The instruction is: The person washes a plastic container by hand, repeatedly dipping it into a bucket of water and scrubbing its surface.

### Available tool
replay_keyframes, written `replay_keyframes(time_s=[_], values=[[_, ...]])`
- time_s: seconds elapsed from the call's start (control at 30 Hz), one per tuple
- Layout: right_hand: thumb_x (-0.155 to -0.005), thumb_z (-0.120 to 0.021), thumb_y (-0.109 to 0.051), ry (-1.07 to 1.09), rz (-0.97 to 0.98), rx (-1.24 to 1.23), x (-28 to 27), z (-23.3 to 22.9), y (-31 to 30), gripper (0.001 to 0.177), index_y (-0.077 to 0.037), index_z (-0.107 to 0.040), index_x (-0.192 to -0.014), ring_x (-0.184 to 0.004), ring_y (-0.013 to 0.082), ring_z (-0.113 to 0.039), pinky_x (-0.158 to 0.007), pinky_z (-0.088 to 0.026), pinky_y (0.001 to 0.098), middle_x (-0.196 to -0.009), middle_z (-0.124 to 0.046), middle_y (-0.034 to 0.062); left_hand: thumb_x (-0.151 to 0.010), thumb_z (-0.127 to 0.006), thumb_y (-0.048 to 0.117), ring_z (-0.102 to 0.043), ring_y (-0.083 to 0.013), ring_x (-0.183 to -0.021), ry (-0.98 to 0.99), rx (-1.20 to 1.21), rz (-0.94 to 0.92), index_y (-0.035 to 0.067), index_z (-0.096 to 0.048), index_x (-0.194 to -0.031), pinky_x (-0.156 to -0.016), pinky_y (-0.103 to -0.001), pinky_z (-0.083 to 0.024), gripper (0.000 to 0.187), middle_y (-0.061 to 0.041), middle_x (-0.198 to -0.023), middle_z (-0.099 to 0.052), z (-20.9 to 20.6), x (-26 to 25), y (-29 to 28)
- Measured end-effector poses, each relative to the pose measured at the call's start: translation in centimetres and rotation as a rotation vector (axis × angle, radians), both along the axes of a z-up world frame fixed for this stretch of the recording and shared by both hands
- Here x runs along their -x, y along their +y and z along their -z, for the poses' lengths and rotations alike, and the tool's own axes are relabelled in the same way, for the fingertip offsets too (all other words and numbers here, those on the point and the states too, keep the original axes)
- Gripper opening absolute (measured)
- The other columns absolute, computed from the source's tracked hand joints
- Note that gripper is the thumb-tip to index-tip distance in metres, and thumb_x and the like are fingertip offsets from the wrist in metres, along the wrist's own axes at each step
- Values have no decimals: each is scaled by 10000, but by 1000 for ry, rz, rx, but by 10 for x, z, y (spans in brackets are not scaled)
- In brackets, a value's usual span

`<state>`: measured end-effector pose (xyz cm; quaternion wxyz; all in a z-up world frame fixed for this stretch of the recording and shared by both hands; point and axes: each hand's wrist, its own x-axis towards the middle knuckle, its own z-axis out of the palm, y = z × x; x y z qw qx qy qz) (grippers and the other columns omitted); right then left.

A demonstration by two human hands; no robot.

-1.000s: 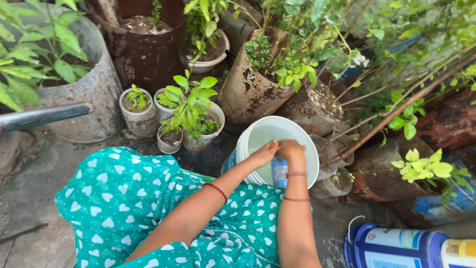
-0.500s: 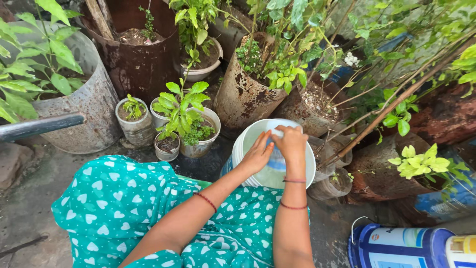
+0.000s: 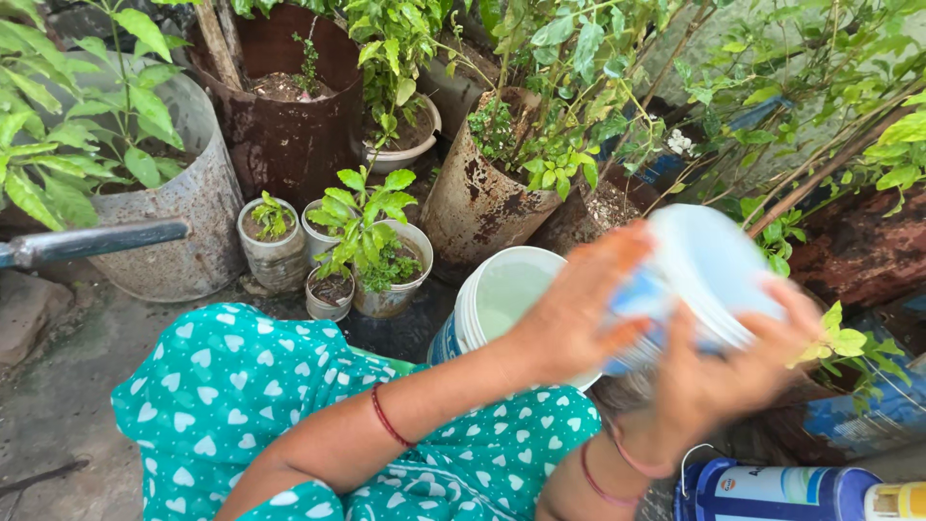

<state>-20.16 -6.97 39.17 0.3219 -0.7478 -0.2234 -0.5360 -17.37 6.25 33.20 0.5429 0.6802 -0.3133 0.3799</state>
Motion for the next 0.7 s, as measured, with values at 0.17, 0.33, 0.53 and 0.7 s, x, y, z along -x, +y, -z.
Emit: replay_keyframes(time_s=[0.17,0.33,0.53,0.7], values=[[-893,-788,-133,-216,6,-63,-89,-17,-17,320,-44,-581,-1121,-1221,332,-568,-1076,-449,413,-1261,-592,156,-849,-779,482,-371,-351,-1565,-144,-250,8,175,-472,-1486,-1311,-589,-264,771,-107,-1619,-429,-38,-13,-27],[-907,-779,-156,257,-64,253,-253,-11,-22,321,-62,-696,-1203,-1160,376,-636,-1022,-494,424,-1236,-670,196,-1015,-498,310,-708,-397,-1049,867,326,300,99,-475,-1544,-927,-507,-580,569,-246,-1221,-719,22,-228,-35],[-849,-771,-349,1013,-92,202,-281,175,-77,409,-80,-745,-1156,-1015,275,-725,-902,-553,379,-1129,-760,162,-989,-469,545,-302,-436,-1500,1019,91,160,57,-182,-1626,-1226,-427,-241,852,-296,-1594,-346,248,-231,-67],[-822,-778,-485,1264,-31,361,-274,281,-83,625,-56,-675,-1265,-1111,306,-670,-933,-509,410,-1207,-704,212,-959,-518,549,-360,-426,-1469,1146,-37,94,28,-192,-1609,-1204,-413,-304,894,-310,-1567,-371,323,-197,-67]])
